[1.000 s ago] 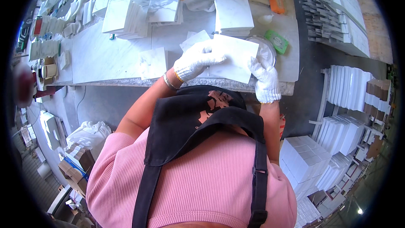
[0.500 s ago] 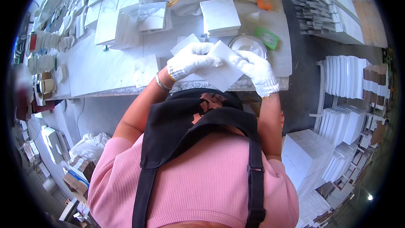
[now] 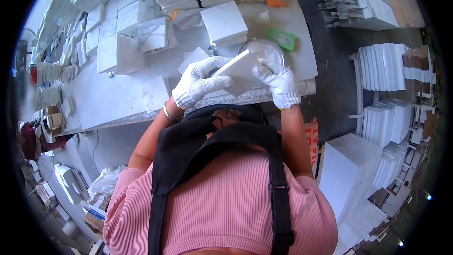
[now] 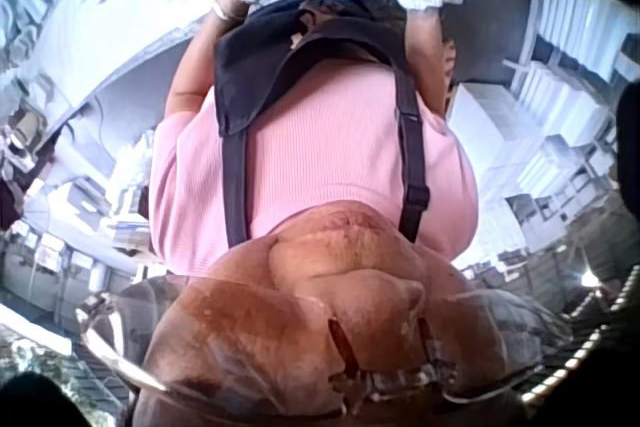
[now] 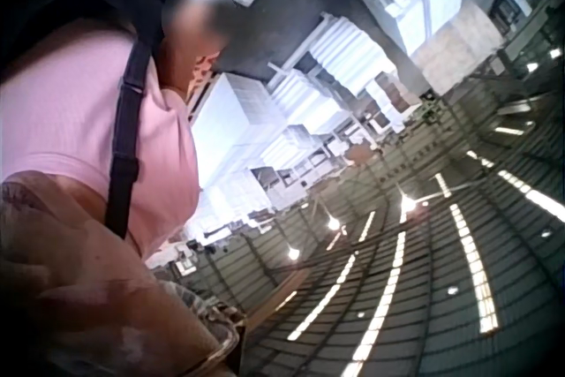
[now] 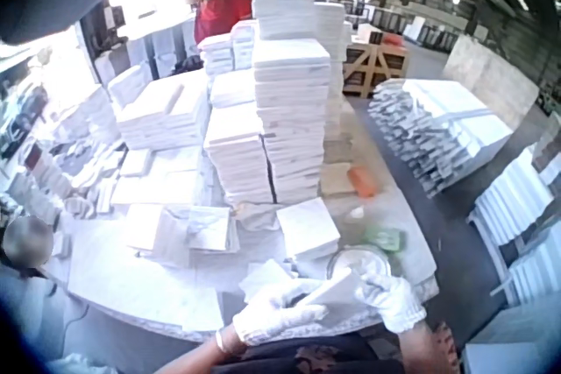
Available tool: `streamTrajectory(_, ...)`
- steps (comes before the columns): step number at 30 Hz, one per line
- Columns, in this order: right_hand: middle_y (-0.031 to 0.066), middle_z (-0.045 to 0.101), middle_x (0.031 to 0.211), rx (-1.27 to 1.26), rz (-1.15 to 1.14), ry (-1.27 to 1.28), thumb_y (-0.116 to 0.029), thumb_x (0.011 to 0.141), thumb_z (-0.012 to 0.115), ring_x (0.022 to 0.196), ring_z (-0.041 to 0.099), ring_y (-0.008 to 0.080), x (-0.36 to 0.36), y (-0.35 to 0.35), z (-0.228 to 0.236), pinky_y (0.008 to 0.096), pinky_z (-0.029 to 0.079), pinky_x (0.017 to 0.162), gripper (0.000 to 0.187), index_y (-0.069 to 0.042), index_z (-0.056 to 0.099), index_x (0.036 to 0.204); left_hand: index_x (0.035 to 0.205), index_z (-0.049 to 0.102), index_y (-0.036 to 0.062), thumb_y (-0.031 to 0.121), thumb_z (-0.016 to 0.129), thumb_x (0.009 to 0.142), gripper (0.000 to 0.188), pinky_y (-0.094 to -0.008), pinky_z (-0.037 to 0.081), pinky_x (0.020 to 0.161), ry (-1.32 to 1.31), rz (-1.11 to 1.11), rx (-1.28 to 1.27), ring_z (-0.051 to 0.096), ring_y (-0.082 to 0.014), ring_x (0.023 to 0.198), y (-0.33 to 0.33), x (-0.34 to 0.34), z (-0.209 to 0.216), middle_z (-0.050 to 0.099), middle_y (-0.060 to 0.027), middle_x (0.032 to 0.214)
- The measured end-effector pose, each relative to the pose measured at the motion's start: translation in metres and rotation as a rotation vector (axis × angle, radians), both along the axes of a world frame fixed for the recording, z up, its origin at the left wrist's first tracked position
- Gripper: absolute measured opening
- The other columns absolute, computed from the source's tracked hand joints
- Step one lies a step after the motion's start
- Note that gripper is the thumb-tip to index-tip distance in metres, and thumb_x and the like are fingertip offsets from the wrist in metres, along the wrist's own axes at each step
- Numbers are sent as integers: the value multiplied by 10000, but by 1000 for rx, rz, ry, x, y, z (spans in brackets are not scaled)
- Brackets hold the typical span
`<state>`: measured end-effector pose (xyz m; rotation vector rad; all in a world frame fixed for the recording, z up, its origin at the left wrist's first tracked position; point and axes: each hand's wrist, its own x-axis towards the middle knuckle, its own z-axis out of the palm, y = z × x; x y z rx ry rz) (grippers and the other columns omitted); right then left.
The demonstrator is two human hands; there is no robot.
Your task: The person applies adhesive to the edges of small white square tiles and joins them together. They handle the tiles one at a time, pressing the edges to bond them, and place the assembled pieces on a table.
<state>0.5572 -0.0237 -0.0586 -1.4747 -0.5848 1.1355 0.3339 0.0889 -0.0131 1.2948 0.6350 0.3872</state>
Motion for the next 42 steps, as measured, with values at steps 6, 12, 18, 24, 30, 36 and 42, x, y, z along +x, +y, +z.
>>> streamTrajectory(6, 42, 686, 997, 45, -6, 40, -99, 829, 772, 878, 609, 102, 1, -2, -3, 248, 512, 786, 344, 31, 676, 1133, 1218, 638, 7, 170, 742, 824, 439, -280, 502, 849, 41, 38, 159, 626, -126, 938, -4, 3, 9, 687, -71, 1025)
streamTrajectory(12, 38, 684, 973, -43, -108, 113, -166, 841, 774, 866, 617, 106, -6, -6, 7, 236, 506, 750, 392, 28, 657, 1162, 1257, 601, -11, 197, 733, 846, 480, -302, 485, 898, -120, 89, -91, 598, -154, 1036, -7, 7, -3, 655, -74, 1123)
streamTrajectory(18, 30, 673, 967, -95, -237, 198, -228, 887, 731, 810, 616, 86, -8, -9, -1, 226, 488, 669, 398, 31, 639, 1175, 1247, 606, 3, 236, 687, 887, 436, -289, 496, 825, -42, 58, -257, 604, -150, 963, -16, 11, -12, 648, -70, 1113)
streamTrajectory(24, 34, 676, 951, -16, -232, 339, -173, 882, 729, 782, 622, 88, -21, -11, 16, 218, 491, 655, 371, 33, 637, 1176, 1183, 623, -4, 219, 618, 930, 337, -280, 494, 796, -49, 123, -230, 613, -141, 918, -13, 19, -7, 652, -52, 1048)
streamTrajectory(30, 35, 676, 952, -60, -193, 324, -139, 880, 718, 818, 620, 83, -19, -16, 15, 213, 490, 702, 342, 34, 644, 1166, 1192, 630, -5, 216, 612, 949, 329, -276, 502, 798, -66, 153, -257, 620, -124, 904, -12, 23, -11, 666, -48, 1014)
streamTrajectory(36, 26, 679, 949, -56, -200, 256, -155, 875, 725, 849, 615, 77, -24, -19, 25, 211, 482, 749, 332, 30, 661, 1144, 1183, 634, -9, 214, 601, 959, 318, -265, 491, 795, -121, 201, -305, 610, -112, 896, -13, 26, -19, 661, -38, 1006)
streamTrajectory(42, 34, 691, 971, -140, -137, 133, -182, 876, 730, 866, 621, 82, -15, -27, 28, 219, 485, 772, 336, 31, 670, 1129, 1222, 606, -4, 225, 577, 964, 347, -262, 463, 796, 8, 175, -205, 580, -114, 917, -8, 33, -15, 633, -30, 1026)
